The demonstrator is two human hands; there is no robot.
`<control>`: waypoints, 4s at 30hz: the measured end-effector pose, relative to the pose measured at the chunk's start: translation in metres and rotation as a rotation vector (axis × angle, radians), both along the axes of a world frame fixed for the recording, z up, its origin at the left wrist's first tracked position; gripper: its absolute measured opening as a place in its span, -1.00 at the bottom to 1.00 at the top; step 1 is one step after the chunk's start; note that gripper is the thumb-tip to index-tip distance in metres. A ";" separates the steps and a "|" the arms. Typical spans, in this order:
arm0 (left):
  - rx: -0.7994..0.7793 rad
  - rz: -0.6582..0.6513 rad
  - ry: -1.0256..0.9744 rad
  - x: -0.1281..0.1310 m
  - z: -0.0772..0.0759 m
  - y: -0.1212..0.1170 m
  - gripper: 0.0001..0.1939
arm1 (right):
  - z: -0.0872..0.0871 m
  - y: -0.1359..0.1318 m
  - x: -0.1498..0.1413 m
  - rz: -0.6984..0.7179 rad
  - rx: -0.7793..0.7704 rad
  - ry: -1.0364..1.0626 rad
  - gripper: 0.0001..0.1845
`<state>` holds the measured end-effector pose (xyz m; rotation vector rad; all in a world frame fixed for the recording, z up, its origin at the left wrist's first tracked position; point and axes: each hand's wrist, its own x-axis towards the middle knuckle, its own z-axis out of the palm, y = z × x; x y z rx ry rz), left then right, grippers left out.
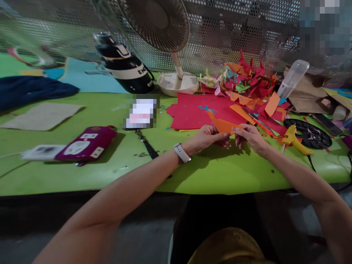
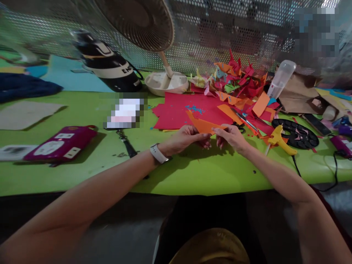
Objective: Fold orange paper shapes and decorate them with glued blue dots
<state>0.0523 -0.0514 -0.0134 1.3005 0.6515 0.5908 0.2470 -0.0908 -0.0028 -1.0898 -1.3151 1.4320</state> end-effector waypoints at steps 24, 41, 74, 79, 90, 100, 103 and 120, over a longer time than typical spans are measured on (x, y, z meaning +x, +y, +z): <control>0.019 0.063 -0.006 -0.013 0.007 0.011 -0.66 | 0.010 0.023 0.032 -0.360 0.158 0.067 -0.63; 0.067 0.030 0.010 -0.004 0.001 0.002 -0.69 | 0.001 0.002 0.000 0.079 0.029 -0.098 -0.59; 0.006 0.219 -0.052 -0.011 -0.002 0.017 -0.58 | -0.012 0.011 0.010 -0.067 0.173 -0.243 -0.71; -0.031 0.162 0.027 -0.012 0.000 0.011 -0.61 | -0.015 0.008 0.010 -0.089 0.186 -0.278 -0.66; -0.160 0.259 0.026 -0.020 0.001 0.020 -0.67 | 0.017 0.025 0.064 -0.350 0.256 -1.123 -0.90; -0.171 0.268 0.072 -0.023 -0.001 0.023 -0.59 | 0.019 0.016 0.069 0.034 0.190 -1.374 -0.76; -0.146 0.266 0.077 -0.024 -0.001 0.024 -0.60 | 0.022 0.011 0.069 0.094 0.262 -1.370 -0.70; 0.002 0.020 0.164 -0.034 0.003 0.035 -0.78 | 0.029 0.016 0.070 0.179 0.249 -1.455 -0.64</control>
